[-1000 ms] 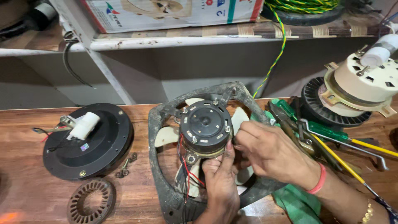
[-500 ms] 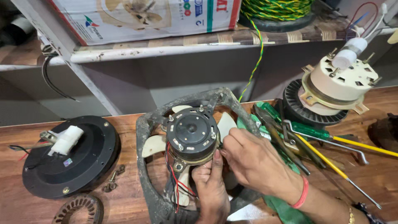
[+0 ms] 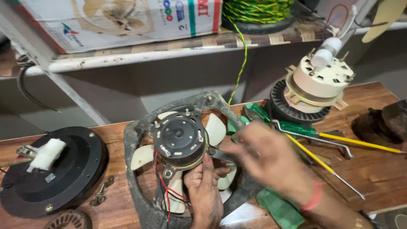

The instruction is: The person assembles a ceiling fan motor onto a metal frame. They align the motor, insert and tighten screws with a wrench, and adjust the wiring while securing the motor to the frame.

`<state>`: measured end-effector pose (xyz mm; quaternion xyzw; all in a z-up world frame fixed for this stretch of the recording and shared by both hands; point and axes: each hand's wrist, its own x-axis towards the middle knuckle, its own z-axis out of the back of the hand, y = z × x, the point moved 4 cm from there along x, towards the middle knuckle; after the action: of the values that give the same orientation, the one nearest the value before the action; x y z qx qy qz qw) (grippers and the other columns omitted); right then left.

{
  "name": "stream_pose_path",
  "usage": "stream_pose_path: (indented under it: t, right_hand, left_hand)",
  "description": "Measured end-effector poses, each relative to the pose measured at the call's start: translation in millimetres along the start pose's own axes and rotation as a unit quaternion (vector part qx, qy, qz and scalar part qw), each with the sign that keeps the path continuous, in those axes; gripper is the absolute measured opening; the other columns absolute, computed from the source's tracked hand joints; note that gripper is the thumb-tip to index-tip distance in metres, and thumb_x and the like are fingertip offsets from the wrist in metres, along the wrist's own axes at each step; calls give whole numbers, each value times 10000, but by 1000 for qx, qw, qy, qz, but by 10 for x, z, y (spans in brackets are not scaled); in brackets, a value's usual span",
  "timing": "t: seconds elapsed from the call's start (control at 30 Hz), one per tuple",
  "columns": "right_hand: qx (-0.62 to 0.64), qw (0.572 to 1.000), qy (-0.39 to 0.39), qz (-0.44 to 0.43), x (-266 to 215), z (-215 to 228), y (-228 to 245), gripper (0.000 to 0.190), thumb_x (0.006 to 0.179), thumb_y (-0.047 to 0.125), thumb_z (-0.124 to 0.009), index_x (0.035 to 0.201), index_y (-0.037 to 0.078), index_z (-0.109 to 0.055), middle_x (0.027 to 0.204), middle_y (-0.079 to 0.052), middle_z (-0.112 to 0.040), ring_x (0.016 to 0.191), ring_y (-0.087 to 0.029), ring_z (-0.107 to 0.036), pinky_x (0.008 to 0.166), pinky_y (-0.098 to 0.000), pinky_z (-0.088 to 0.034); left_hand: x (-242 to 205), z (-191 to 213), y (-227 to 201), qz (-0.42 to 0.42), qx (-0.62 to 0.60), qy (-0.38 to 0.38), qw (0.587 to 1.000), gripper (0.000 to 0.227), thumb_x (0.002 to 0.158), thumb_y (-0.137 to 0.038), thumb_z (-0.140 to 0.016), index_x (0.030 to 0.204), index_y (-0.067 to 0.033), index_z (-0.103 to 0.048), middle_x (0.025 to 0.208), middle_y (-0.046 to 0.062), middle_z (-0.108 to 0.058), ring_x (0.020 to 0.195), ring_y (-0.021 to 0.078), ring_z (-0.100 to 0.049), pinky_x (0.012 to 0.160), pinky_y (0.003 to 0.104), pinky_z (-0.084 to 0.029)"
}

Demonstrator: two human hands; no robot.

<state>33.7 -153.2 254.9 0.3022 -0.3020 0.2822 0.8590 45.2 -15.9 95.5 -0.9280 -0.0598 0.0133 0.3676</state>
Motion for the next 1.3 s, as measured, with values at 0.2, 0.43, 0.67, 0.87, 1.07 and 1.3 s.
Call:
stream_pose_path:
  t: [0.2, 0.43, 0.67, 0.87, 1.07, 1.3]
  right_hand:
    - [-242, 954, 60, -170, -308, 481, -758, 134, 830, 155, -706, 918, 57, -684, 871, -166, -690, 799, -410, -679, 684, -504, -518]
    - [-334, 905, 120, -236, -954, 525, -1276, 462, 808, 173, -650, 1266, 126, -682, 931, -161, -696, 811, -381, -695, 724, -485, -539]
    - [-395, 876, 183, -209, -965, 457, -1488, 160, 887, 242, -690, 1022, 157, -694, 954, -85, -683, 829, -330, -701, 727, -467, -542]
    - [-354, 911, 148, -154, -918, 618, -1139, 323, 771, 163, -707, 1092, 134, -696, 889, -66, -649, 816, -295, -686, 694, -403, -531]
    - [-153, 933, 289, -150, -466, 574, -674, 377, 863, 115, -657, 1228, 204, -689, 927, -38, -666, 800, -184, -679, 678, -319, -541]
    - [150, 928, 334, -62, 304, 169, -403, 361, 925, 100, -666, 1275, 136, -747, 1040, -7, -816, 896, -115, -752, 751, -301, -581]
  left_hand:
    - [-26, -55, -86, -2, -13, -3, 1000, 267, 1006, -179, -611, 1002, 61, -727, 902, 113, -752, 738, 177, -708, 665, 361, -610]
    - [-41, -83, -86, 7, -22, 12, 1000, 186, 939, -118, -670, 1006, 44, -733, 910, 89, -762, 749, 158, -721, 692, 348, -623]
    - [-49, -162, -111, -23, 13, -32, 999, 176, 907, -91, -797, 956, 69, -744, 848, 91, -753, 673, 139, -676, 614, 308, -588]
    - [-62, -250, -192, -29, 41, -59, 997, 161, 880, -96, -773, 953, 47, -751, 835, 79, -775, 670, 115, -692, 576, 272, -575]
    - [-63, -220, -160, -59, 62, -29, 996, 154, 917, -65, -757, 977, 76, -743, 871, 82, -758, 703, 89, -661, 602, 246, -566]
    - [-47, -171, -129, -82, 72, -15, 994, 151, 899, -37, -741, 973, 93, -720, 886, 100, -755, 695, 107, -683, 601, 251, -571]
